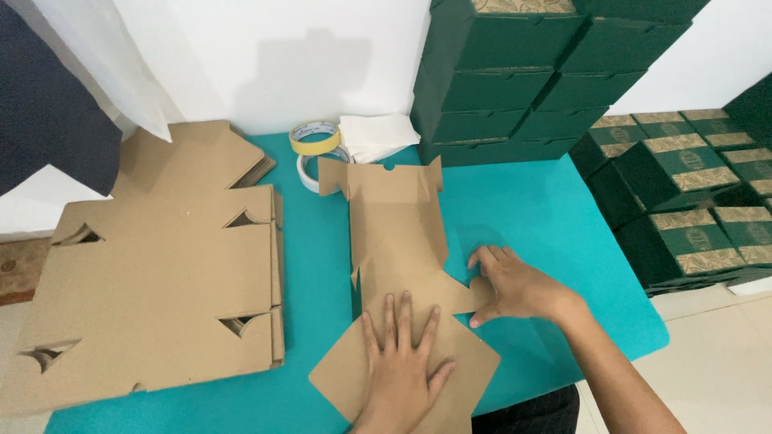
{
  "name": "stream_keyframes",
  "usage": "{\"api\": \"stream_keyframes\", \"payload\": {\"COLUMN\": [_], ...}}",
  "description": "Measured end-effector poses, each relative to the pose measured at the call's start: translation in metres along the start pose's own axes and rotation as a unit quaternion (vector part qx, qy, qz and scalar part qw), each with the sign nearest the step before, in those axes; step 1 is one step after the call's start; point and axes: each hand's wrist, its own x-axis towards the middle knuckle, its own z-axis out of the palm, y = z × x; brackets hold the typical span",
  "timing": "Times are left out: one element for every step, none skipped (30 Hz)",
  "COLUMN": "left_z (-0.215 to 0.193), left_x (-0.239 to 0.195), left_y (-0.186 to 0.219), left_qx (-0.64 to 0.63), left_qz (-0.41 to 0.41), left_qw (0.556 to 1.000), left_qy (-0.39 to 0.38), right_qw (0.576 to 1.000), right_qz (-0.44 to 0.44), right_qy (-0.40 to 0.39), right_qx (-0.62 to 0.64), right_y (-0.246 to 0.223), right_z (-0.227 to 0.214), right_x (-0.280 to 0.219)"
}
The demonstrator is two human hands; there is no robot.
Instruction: The person assembles a flat cardboard box by folding its sides and tucking the flaps into slots to form a rectangular container. The person then places a small green box inside the assembled cardboard box and closes the top flaps.
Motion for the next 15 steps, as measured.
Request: {"api": "stream_keyframes", "payload": {"left_z": [0.000,0.000,0.000,-0.001,-0.002,-0.003,-0.002,-0.002,-0.002,-0.001,0.000,0.001,0.002,0.003,0.004], "left_x": [0.002,0.002,0.002,0.003,0.003,0.003,0.004,0.004,0.003,0.002,0.001,0.001,0.001,0.001,0.001], "left_y": [-0.001,-0.001,-0.002,-0.002,-0.001,-0.001,-0.001,-0.001,-0.001,-0.001,-0.001,-0.001,-0.002,-0.002,-0.003], "left_qx": [0.000,0.001,0.003,0.001,0.013,0.026,0.024,0.021,0.018,0.018,0.005,-0.007,-0.007,0.004,0.015], "left_qz": [0.004,0.003,0.003,0.004,0.003,0.002,0.002,0.001,0.000,-0.001,-0.003,-0.007,-0.009,-0.004,0.000], "left_qw": [1.000,1.000,1.000,1.000,1.000,0.999,1.000,1.000,1.000,1.000,1.000,1.000,1.000,1.000,1.000], "left_qy": [0.002,0.004,0.006,0.007,0.013,0.019,0.018,0.015,0.011,0.011,0.010,0.010,0.011,0.015,0.018], "right_qw": [1.000,1.000,0.999,0.998,0.999,0.999,0.999,0.992,0.976,0.976,0.927,0.851,0.852,0.805,0.752], "right_qz": [0.002,0.014,0.027,0.029,0.012,-0.004,-0.003,-0.003,-0.002,-0.003,0.031,0.064,0.063,0.064,0.064], "right_qy": [0.004,-0.009,-0.022,-0.022,-0.018,-0.017,-0.017,0.020,0.057,0.056,0.052,0.048,0.047,0.092,0.136], "right_qx": [0.001,0.022,0.042,0.042,0.037,0.031,0.031,0.121,0.209,0.208,0.370,0.519,0.517,0.582,0.642], "right_y": [-0.003,-0.006,-0.009,-0.007,-0.004,-0.001,0.002,0.005,0.008,0.004,0.000,-0.003,-0.007,-0.010,-0.013], "right_z": [-0.005,-0.009,-0.013,-0.012,-0.011,-0.008,-0.007,-0.005,-0.002,0.003,0.007,0.011,0.023,0.035,0.048], "right_x": [-0.002,-0.005,-0.007,-0.007,-0.006,-0.005,-0.006,-0.006,-0.007,-0.013,-0.020,-0.025,-0.026,-0.027,-0.027]}}
